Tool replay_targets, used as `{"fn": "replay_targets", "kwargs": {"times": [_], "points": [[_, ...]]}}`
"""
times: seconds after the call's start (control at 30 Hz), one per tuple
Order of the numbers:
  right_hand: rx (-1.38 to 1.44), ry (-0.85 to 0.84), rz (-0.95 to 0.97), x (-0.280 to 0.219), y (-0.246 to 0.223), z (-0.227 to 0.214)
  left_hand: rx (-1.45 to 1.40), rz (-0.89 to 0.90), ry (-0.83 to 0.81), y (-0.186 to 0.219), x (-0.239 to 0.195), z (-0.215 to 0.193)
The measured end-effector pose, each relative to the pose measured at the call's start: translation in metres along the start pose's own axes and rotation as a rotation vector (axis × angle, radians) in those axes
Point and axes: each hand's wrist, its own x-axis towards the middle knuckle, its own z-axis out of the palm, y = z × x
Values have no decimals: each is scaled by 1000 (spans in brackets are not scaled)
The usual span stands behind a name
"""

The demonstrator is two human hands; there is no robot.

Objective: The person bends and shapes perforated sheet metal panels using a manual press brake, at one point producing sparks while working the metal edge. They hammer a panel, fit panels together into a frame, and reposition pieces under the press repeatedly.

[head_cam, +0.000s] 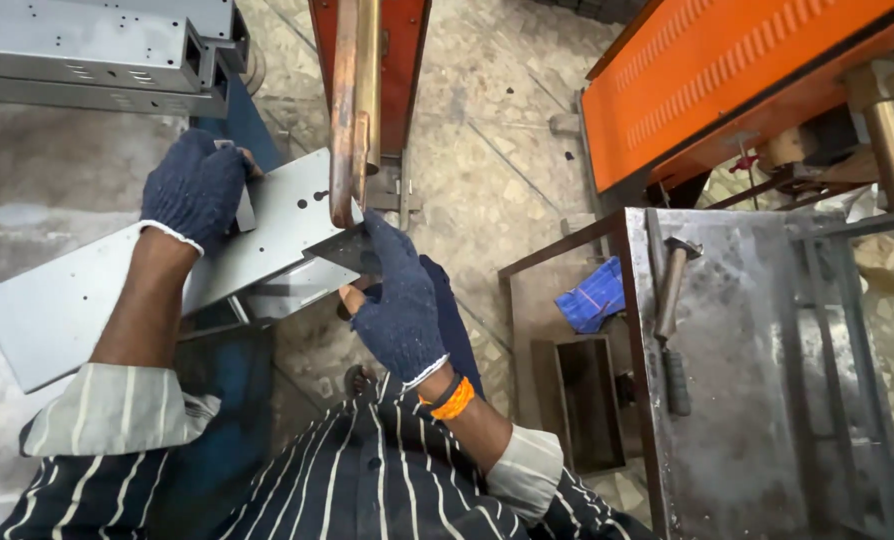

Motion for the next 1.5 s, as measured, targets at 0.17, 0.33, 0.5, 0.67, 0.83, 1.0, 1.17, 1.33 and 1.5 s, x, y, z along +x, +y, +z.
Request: {"fn": "replay_targets", "kwargs": {"times": [0.17, 0.33, 0.5, 0.67, 0.83, 1.0, 1.17, 1.33, 1.5], "points": [[8, -9, 4, 3, 3, -2, -21, 29, 66, -3, -4, 3], [-81, -13, -114, -1, 4, -6, -36, 34, 118, 3, -10, -2], [-62, -43, -136, -3, 22, -4, -42, 21, 114, 9, -10, -6], [-132, -144, -174, 5, -11, -30, -290, -250, 69, 35, -1, -30], [105, -111, 28, -7, 2, -14, -455, -488, -71, 10, -11, -5], [-24, -62, -27, -12, -1, -26, -350, 36, 146, 6, -42, 7], [-135, -1, -169, -24, 26, -28, -395, -56, 179, 38, -74, -6], [-147, -151, -65, -27, 70, -31, -413, -20, 284, 77, -102, -25], [-195, -248, -62, -41, 126, -39, -780, -547, 174, 129, -124, -19]]}}
